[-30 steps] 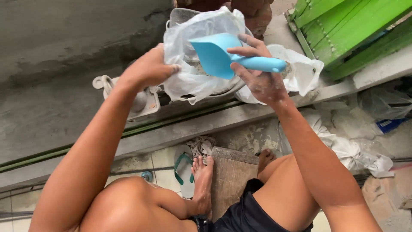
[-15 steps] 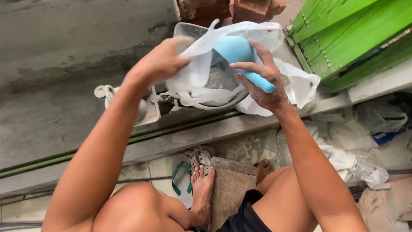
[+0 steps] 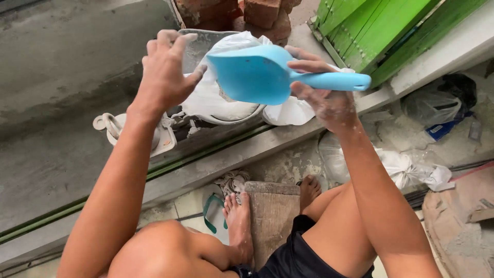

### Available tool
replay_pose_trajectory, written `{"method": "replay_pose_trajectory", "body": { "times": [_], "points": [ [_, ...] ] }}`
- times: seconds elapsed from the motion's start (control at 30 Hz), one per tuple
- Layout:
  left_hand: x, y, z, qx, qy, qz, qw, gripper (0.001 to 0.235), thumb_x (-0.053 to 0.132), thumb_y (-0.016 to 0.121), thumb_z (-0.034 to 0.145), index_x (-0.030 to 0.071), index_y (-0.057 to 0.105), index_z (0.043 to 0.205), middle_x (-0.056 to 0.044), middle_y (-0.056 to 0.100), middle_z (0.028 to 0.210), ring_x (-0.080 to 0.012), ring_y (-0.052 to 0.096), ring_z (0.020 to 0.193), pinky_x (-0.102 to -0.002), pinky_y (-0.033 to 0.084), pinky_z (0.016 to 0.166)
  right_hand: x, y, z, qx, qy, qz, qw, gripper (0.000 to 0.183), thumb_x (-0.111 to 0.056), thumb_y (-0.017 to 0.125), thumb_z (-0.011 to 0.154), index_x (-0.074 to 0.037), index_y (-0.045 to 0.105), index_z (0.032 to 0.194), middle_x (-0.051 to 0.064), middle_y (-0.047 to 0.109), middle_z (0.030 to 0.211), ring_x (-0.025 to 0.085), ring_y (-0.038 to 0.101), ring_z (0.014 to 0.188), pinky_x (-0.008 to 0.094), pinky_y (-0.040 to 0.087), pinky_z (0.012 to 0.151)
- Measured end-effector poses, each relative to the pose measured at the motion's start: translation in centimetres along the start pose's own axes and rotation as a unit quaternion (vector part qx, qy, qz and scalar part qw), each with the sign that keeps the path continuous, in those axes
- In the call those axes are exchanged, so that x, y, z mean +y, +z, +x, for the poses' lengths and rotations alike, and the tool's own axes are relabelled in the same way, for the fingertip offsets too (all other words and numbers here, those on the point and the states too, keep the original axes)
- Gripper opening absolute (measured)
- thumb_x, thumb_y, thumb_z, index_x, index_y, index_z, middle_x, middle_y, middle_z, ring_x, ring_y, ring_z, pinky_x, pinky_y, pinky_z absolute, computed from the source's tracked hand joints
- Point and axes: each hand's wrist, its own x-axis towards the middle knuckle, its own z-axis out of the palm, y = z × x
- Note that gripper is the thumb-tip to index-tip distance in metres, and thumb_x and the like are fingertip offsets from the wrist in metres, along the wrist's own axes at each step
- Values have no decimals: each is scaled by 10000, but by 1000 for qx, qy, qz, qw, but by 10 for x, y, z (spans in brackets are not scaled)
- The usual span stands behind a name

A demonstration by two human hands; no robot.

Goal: The person scoops a grey granular substance from a white plastic bag using a blue plastic scoop and pours it into a grey bucket. The person repeats this scooping and pouring action multiple times to transfer the material between the bag and the bucket.

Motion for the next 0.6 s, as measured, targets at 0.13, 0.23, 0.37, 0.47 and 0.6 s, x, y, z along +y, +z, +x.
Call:
{"method": "replay_pose_trajectory", "body": {
  "times": [0.13, 0.23, 0.37, 0.47, 0.6],
  "points": [
    [36, 13, 20, 134, 175, 116, 968, 449, 234, 774, 975, 85, 611, 1366, -191, 479, 1311, -388, 462, 1149, -564, 463, 793, -7, -36, -39, 143, 92, 144, 975, 323, -232, 583, 1110, -128, 515, 1408, 183, 436, 1556, 360, 604, 1286, 509, 672, 983],
    [69, 24, 45, 157, 261, 127, 944, 383, 232, 774, 958, 103, 642, 1294, -164, 497, 1277, -362, 477, 1116, -526, 476, 776, -10, -69, -69, 227, 116, 125, 959, 358, -376, 593, 1108, -230, 508, 1423, 107, 480, 1498, 370, 574, 1316, 589, 658, 1014],
    [103, 60, 63, 95, 330, 132, 930, 316, 354, 728, 980, 132, 706, 1204, -172, 572, 1302, -328, 509, 1090, -483, 480, 802, -7, -92, -107, 317, 138, 128, 930, 327, -384, 596, 1094, -261, 535, 1391, 143, 425, 1532, 481, 543, 1383, 673, 638, 1026],
    [116, 93, 72, 86, 367, 172, 910, 445, 396, 739, 914, 134, 630, 1256, -135, 558, 1236, -330, 541, 1008, -472, 457, 718, -3, -102, -129, 369, 163, 118, 908, 358, -400, 603, 1065, -264, 539, 1390, 197, 444, 1525, 517, 548, 1365, 663, 640, 1011],
    [111, 125, 71, 28, 401, 184, 897, 352, 397, 670, 947, 170, 644, 1214, -124, 584, 1201, -315, 551, 1026, -466, 485, 740, 0, -85, -139, 455, 208, 120, 857, 381, -376, 657, 971, -253, 585, 1324, 183, 537, 1421, 464, 603, 1276, 651, 667, 937]
  ]
}}
